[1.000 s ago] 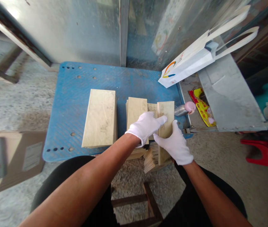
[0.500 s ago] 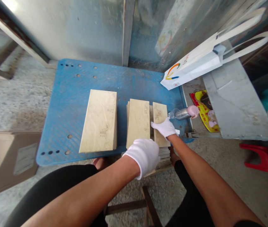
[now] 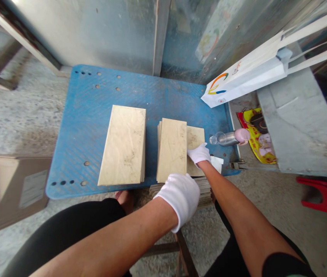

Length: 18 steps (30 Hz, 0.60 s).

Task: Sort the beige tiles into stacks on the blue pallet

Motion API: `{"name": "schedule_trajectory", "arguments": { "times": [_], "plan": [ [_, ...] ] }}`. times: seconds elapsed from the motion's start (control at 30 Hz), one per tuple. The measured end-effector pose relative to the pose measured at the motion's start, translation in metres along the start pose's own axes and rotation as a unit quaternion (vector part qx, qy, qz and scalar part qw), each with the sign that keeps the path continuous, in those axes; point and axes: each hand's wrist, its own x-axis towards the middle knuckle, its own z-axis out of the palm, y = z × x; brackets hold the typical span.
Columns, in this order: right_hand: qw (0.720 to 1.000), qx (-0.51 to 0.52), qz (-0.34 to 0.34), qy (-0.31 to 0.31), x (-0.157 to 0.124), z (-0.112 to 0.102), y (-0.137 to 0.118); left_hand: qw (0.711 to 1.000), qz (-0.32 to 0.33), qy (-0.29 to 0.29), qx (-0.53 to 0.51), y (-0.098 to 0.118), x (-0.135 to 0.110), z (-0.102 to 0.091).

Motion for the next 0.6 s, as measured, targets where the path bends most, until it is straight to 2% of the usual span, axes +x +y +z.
{"name": "schedule_trajectory", "arguments": {
  "times": [0.2, 0.37, 0.47, 0.6],
  "plan": [
    [1.0, -0.003, 0.015, 0.018, -0.005, 0.007, -0.006, 1.0, 0.007, -0.004, -0.001, 0.001, 0.003, 0.002],
    [1.0, 0.015, 0.004, 0.02, -0.005, 0.006, 0.0, 1.0, 0.002, -0.021, 0.005, -0.001, 0.007, -0.001],
    [0.999, 0.037, -0.018, 0.013, -0.006, -0.005, 0.011, 1.0, -0.003, -0.024, -0.005, -0.002, 0.007, -0.004],
    [0.998, 0.038, -0.047, 0.036, -0.022, -0.035, 0.032, 0.999, -0.016, -0.014, -0.024, -0.002, 0.007, -0.008]
  ]
}}
